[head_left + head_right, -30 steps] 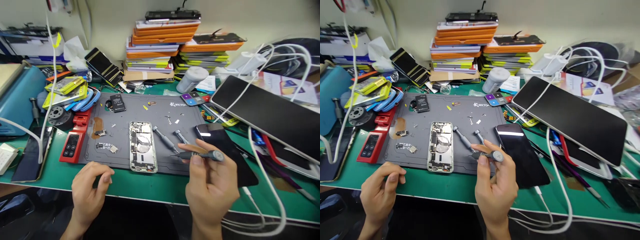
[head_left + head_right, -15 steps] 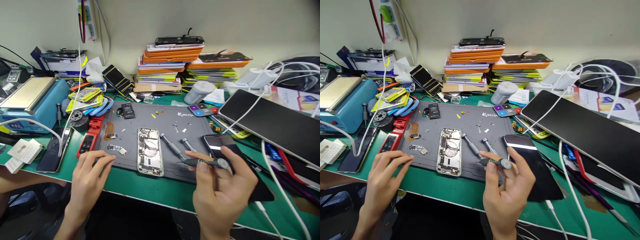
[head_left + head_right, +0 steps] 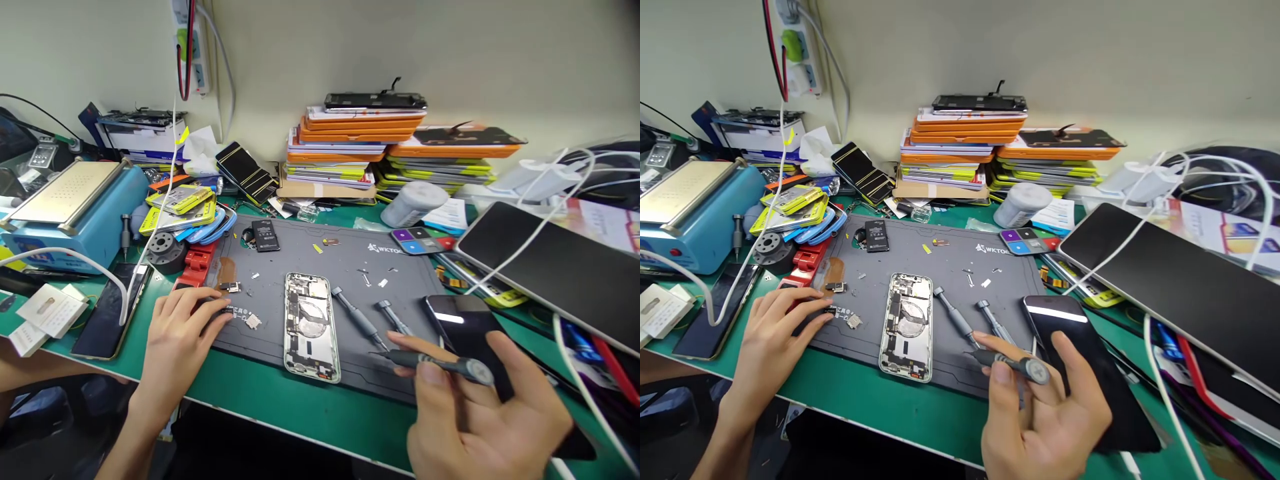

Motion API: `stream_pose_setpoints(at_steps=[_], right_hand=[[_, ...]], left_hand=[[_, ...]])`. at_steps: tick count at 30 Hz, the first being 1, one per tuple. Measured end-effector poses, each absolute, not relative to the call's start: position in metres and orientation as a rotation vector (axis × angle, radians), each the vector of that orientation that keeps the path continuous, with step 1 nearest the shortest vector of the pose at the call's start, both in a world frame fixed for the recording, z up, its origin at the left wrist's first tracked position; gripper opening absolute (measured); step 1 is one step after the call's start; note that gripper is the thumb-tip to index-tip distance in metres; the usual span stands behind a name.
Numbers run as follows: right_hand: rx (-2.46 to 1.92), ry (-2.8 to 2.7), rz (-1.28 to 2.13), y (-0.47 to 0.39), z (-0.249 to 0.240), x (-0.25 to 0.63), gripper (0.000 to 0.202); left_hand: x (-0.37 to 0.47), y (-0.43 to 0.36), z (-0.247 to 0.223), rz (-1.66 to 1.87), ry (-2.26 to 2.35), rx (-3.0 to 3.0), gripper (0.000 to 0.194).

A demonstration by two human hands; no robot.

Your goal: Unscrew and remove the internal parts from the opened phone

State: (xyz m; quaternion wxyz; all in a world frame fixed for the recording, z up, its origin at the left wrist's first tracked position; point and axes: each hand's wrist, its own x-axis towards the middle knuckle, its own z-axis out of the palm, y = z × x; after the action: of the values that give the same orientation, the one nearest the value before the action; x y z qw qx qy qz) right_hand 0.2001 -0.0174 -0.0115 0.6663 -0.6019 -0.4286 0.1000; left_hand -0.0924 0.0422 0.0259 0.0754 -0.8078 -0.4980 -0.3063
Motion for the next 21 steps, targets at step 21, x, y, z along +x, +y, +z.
stream_pose_setpoints(at_steps=[21], right_hand=[[-1.370, -0.989, 0.182, -0.0120, -0.0088, 0.1954, 0.052]], left_hand=[[-0.0901, 0.0433, 0.0224, -0.816, -1.457, -2.392, 0.007]])
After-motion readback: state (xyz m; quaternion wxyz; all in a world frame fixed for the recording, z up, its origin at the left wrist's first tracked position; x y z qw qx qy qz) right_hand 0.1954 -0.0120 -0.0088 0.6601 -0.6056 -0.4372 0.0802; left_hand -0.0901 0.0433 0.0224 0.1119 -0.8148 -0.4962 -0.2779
